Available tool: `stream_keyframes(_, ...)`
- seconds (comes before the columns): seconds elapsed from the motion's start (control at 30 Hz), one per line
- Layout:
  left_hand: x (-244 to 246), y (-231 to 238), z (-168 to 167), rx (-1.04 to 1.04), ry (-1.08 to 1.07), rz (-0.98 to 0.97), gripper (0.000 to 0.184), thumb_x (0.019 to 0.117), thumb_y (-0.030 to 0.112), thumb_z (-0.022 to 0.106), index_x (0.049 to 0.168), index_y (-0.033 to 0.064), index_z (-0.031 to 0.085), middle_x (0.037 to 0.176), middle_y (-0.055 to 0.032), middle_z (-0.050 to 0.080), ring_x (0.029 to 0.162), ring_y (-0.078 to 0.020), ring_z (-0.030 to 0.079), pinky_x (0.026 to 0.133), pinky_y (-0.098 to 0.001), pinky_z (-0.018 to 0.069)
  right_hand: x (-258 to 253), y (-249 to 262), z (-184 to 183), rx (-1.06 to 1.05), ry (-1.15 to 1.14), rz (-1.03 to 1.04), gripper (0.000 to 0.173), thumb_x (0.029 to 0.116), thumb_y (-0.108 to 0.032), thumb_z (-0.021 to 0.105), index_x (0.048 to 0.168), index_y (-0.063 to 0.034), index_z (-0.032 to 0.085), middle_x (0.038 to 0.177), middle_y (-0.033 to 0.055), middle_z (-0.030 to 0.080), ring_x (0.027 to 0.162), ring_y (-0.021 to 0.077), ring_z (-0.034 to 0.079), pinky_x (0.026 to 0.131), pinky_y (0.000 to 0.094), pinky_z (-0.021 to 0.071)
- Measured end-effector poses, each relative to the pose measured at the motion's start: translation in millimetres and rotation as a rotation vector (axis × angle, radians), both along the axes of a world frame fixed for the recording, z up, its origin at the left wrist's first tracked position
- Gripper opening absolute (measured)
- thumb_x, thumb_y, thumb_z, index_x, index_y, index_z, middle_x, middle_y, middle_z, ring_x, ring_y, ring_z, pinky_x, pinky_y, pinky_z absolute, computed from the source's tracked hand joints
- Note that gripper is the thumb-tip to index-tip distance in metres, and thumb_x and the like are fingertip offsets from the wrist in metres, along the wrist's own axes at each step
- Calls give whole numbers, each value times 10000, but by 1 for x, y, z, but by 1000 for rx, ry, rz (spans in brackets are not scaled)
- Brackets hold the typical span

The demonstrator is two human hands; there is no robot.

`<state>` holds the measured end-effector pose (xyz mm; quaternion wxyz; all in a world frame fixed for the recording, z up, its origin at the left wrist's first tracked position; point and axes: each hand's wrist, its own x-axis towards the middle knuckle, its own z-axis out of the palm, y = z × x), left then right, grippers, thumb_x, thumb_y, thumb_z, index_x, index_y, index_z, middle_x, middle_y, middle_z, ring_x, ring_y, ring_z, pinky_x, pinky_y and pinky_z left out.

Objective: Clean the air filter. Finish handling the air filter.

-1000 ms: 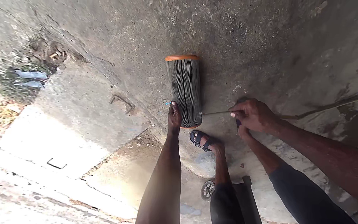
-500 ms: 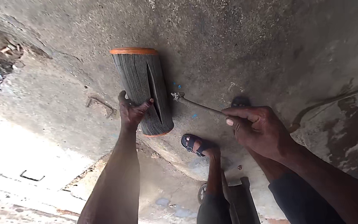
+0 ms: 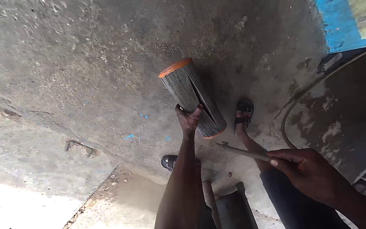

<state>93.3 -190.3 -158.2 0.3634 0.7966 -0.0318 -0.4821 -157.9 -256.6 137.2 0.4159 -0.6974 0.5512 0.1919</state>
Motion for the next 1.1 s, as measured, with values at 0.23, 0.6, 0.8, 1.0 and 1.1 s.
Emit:
stream_keyframes(0.23,-109,-142,-18,-96,109,-23,1074,724,416,891,1531,50,283,1331,-230,583,1159,-301,633,981,-487,540,-27,-70,-34,-229,171,7,366,996,-463,482,1022,-248,777,669,-58,634,565,123,609,477,392,494)
stream_keyframes(0.6,-121,-151,-18,73,253,-37,1050,876,483,780,1624,225,90,1482,-201,497,1247,-381,583,861,-633,548,-47,-76,-49,-140,263,-85,234,1019,-293,560,1039,-181,764,764,44,693,695,257,689,551,483,523)
stream_keyframes(0.8,-92,-107,-19,134,216,-2,1038,876,580,743,1625,229,116,1476,-204,503,1228,-372,586,839,-600,547,-31,-56,-62,-53,229,-131,240,1024,-308,562,1054,-208,778,759,43,699,685,254,683,558,504,522)
stream_keyframes(1.0,-56,-54,-16,106,215,79,1039,895,506,759,1634,221,87,1555,-178,435,1352,-374,507,965,-658,491,4,-26,-69,33,238,-53,238,1040,-322,557,1070,-212,766,797,44,706,732,250,698,589,480,538)
stream_keyframes(1.1,-39,-29,-17,116,178,82,1036,886,536,754,1631,225,105,1515,-170,484,1326,-361,531,957,-647,497,22,-10,-75,84,249,-17,242,1051,-326,539,1069,-212,752,809,48,701,758,253,698,605,472,534)
